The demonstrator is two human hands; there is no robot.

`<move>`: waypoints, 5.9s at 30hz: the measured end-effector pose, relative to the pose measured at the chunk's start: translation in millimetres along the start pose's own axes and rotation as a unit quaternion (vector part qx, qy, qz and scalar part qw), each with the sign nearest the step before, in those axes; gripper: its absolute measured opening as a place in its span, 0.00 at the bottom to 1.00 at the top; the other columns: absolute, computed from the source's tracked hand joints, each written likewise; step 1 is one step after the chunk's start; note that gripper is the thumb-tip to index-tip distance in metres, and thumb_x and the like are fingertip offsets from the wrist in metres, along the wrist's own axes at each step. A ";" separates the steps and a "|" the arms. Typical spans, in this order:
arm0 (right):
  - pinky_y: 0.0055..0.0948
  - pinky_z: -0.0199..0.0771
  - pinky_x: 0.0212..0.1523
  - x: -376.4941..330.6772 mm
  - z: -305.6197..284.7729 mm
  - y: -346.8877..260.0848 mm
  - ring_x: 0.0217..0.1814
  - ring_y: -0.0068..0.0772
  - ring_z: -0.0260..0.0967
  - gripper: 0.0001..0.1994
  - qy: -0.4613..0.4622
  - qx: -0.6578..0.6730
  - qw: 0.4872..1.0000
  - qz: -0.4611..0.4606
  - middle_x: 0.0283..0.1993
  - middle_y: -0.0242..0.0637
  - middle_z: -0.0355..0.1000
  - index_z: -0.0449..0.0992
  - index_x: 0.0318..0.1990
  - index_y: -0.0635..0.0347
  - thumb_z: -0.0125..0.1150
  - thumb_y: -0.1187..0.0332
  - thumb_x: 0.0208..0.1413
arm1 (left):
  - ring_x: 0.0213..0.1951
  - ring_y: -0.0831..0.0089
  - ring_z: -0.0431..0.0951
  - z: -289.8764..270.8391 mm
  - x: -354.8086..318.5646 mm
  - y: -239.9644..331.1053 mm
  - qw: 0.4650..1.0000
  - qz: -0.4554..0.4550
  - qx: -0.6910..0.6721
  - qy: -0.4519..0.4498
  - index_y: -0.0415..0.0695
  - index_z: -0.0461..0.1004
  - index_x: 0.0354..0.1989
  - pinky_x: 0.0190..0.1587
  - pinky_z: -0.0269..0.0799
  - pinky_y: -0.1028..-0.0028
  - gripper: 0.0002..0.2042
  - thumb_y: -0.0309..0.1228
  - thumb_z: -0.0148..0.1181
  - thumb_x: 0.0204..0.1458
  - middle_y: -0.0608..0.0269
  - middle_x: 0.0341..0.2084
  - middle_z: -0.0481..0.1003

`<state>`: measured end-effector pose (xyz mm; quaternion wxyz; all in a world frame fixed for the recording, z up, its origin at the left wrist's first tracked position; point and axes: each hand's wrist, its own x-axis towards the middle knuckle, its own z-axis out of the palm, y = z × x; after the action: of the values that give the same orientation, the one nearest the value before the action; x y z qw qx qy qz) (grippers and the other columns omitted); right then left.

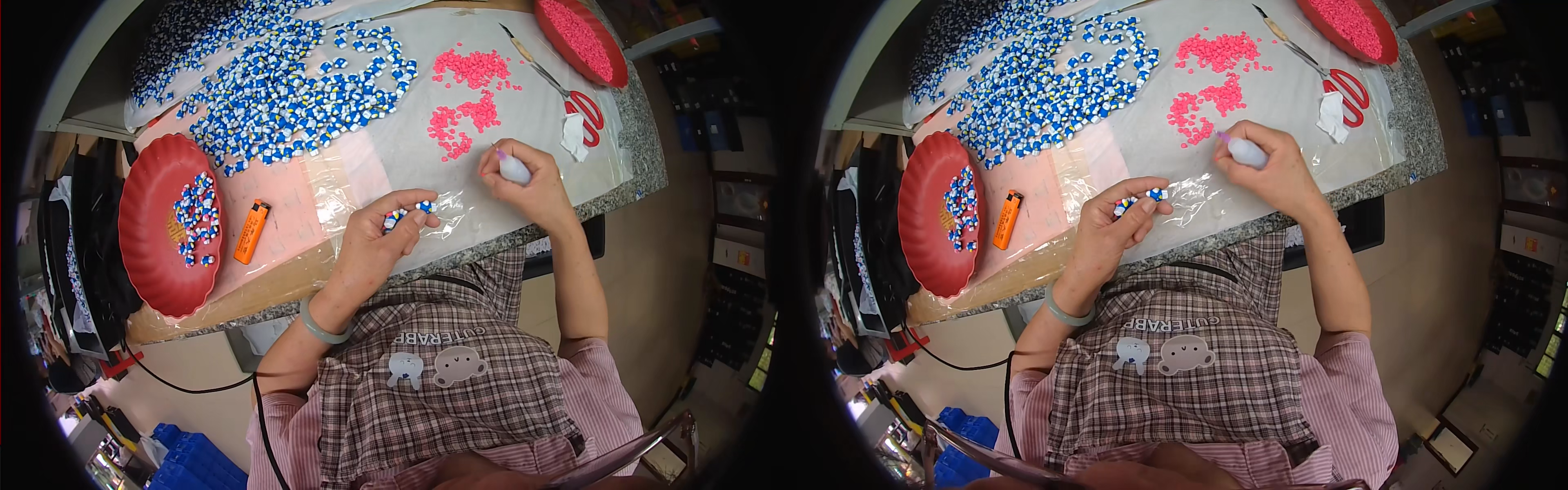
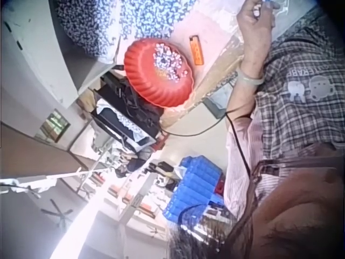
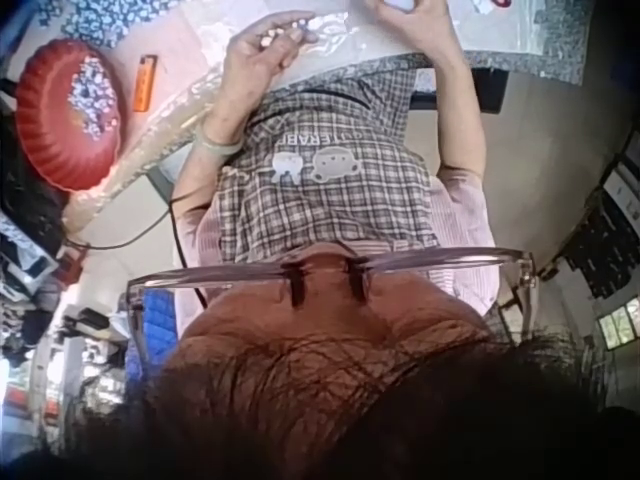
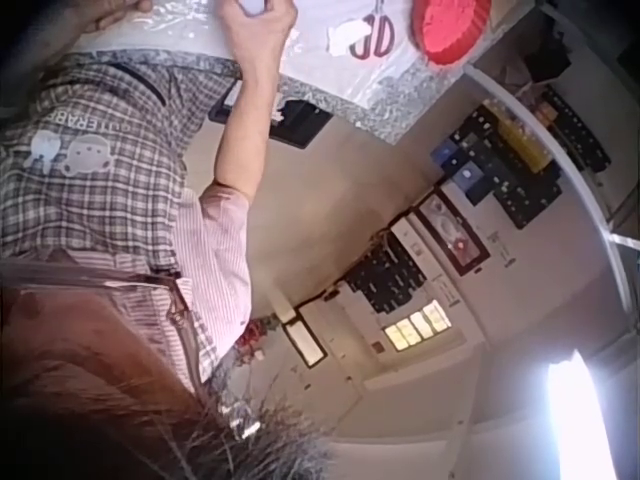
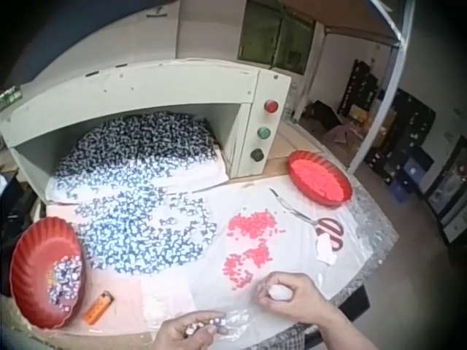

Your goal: Assembling small plastic components by applying glue and joining them.

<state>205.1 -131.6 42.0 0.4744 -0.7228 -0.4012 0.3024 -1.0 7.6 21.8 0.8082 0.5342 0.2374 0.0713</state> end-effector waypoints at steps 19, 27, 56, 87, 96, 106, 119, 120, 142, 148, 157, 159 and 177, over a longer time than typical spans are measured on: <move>0.17 0.68 0.26 -23.4 46.2 -22.0 0.27 0.13 0.66 0.10 -0.037 0.099 0.991 0.077 0.30 0.28 0.72 0.71 0.37 0.60 0.67 0.77 0.50 | 0.35 0.70 0.78 11.4 -2.3 -7.8 0.944 0.196 0.262 0.044 0.37 0.76 0.47 0.39 0.72 0.73 0.10 0.24 0.56 0.58 0.55 0.35 0.79; 0.17 0.68 0.27 -24.0 46.4 -21.0 0.27 0.13 0.66 0.11 -0.040 0.094 0.991 0.091 0.30 0.27 0.72 0.71 0.37 0.60 0.67 0.77 0.50 | 0.32 0.65 0.79 15.7 -2.8 -9.6 0.926 0.225 0.299 0.053 0.38 0.76 0.46 0.36 0.72 0.72 0.10 0.22 0.58 0.55 0.53 0.32 0.78; 0.15 0.59 0.21 -20.9 49.2 -11.3 0.23 0.12 0.62 0.13 0.007 0.186 0.980 0.076 0.26 0.26 0.68 0.71 0.42 0.59 0.66 0.73 0.51 | 0.19 0.85 0.62 8.9 -0.9 -5.8 0.991 0.005 -0.129 -0.019 0.38 0.73 0.47 0.20 0.54 0.87 0.11 0.30 0.52 0.61 0.56 0.33 0.77; 0.15 0.59 0.21 -16.8 36.4 -1.1 0.22 0.13 0.63 0.06 0.012 0.206 0.974 0.098 0.25 0.29 0.70 0.73 0.38 0.60 0.62 0.70 0.58 | 0.24 0.65 0.74 -59.2 62.2 36.6 0.712 0.297 0.585 0.248 0.42 0.78 0.42 0.29 0.70 0.68 0.12 0.29 0.65 0.49 0.57 0.25 0.74; 0.15 0.55 0.21 -18.0 33.5 -1.4 0.23 0.13 0.62 0.11 0.011 0.210 0.974 0.085 0.29 0.29 0.69 0.70 0.45 0.58 0.62 0.67 0.57 | 0.19 0.86 0.61 -46.0 26.9 45.9 0.991 0.053 0.006 0.121 0.41 0.77 0.46 0.20 0.55 0.83 0.11 0.25 0.55 0.55 0.66 0.24 0.74; 0.15 0.54 0.21 -20.9 33.3 -2.4 0.25 0.17 0.62 0.13 -0.011 0.255 0.966 0.048 0.41 0.34 0.66 0.63 0.48 0.59 0.55 0.66 0.59 | 0.20 0.86 0.59 -28.1 9.6 17.4 0.968 -0.018 -0.247 -0.036 0.30 0.69 0.55 0.23 0.56 0.87 0.17 0.25 0.50 0.59 0.54 0.34 0.75; 0.15 0.63 0.22 -33.3 36.7 -17.9 0.26 0.18 0.67 0.17 0.164 0.166 0.972 -0.016 0.36 0.37 0.74 0.69 0.49 0.64 0.66 0.73 0.54 | 0.28 0.87 0.73 1.2 1.2 4.1 0.993 0.067 0.074 0.060 0.38 0.75 0.49 0.28 0.62 0.87 0.12 0.20 0.56 0.57 0.65 0.33 0.76; 0.16 0.66 0.24 -34.7 36.6 -18.4 0.28 0.18 0.68 0.18 0.165 0.144 0.975 -0.036 0.36 0.36 0.74 0.70 0.51 0.64 0.65 0.74 0.54 | 0.33 0.84 0.76 1.1 1.5 2.7 0.991 0.080 0.087 0.057 0.38 0.75 0.48 0.32 0.66 0.86 0.11 0.20 0.56 0.57 0.65 0.33 0.76; 0.26 0.74 0.34 -41.4 39.5 -29.4 0.33 0.33 0.75 0.22 0.188 -0.112 0.958 -0.187 0.35 0.44 0.75 0.71 0.53 0.67 0.68 0.71 0.50 | 0.42 0.75 0.80 1.2 1.2 -0.2 0.986 0.094 0.128 0.052 0.35 0.75 0.47 0.46 0.72 0.79 0.10 0.20 0.55 0.58 0.63 0.35 0.77; 0.27 0.74 0.33 -40.5 41.3 -31.7 0.33 0.34 0.75 0.22 0.187 -0.123 0.956 -0.188 0.36 0.45 0.75 0.72 0.52 0.67 0.68 0.71 0.49 | 0.42 0.75 0.80 0.3 1.4 -1.0 0.986 0.091 0.128 0.049 0.35 0.75 0.47 0.46 0.72 0.80 0.10 0.20 0.54 0.58 0.61 0.37 0.78; 0.28 0.75 0.32 -36.8 39.9 -32.4 0.32 0.35 0.76 0.22 0.180 -0.168 0.937 -0.247 0.38 0.46 0.76 0.72 0.50 0.69 0.70 0.72 0.47 | 0.42 0.75 0.80 0.3 1.8 -0.5 0.987 0.084 0.128 0.048 0.34 0.75 0.47 0.46 0.72 0.80 0.10 0.21 0.54 0.58 0.61 0.38 0.78; 0.28 0.75 0.32 -36.8 39.8 -32.5 0.33 0.35 0.76 0.22 0.178 -0.164 0.939 -0.244 0.38 0.46 0.75 0.72 0.51 0.69 0.70 0.72 0.47 | 0.43 0.75 0.80 -0.2 1.8 -0.8 0.987 0.083 0.128 0.047 0.34 0.75 0.47 0.46 0.72 0.80 0.10 0.21 0.54 0.58 0.61 0.38 0.78; 0.26 0.74 0.36 -11.7 23.6 -0.3 0.36 0.25 0.72 0.15 0.090 0.189 0.975 0.081 0.37 0.32 0.70 0.69 0.45 0.63 0.64 0.79 0.50 | 0.42 0.75 0.80 -1.1 -4.3 -2.5 0.989 0.074 0.121 0.051 0.36 0.76 0.47 0.46 0.73 0.79 0.10 0.20 0.55 0.58 0.62 0.39 0.78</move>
<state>179.9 -131.3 34.3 0.6106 -0.6746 -0.2329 0.3432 -5.5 5.9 20.6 0.7170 0.6396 0.2450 0.1294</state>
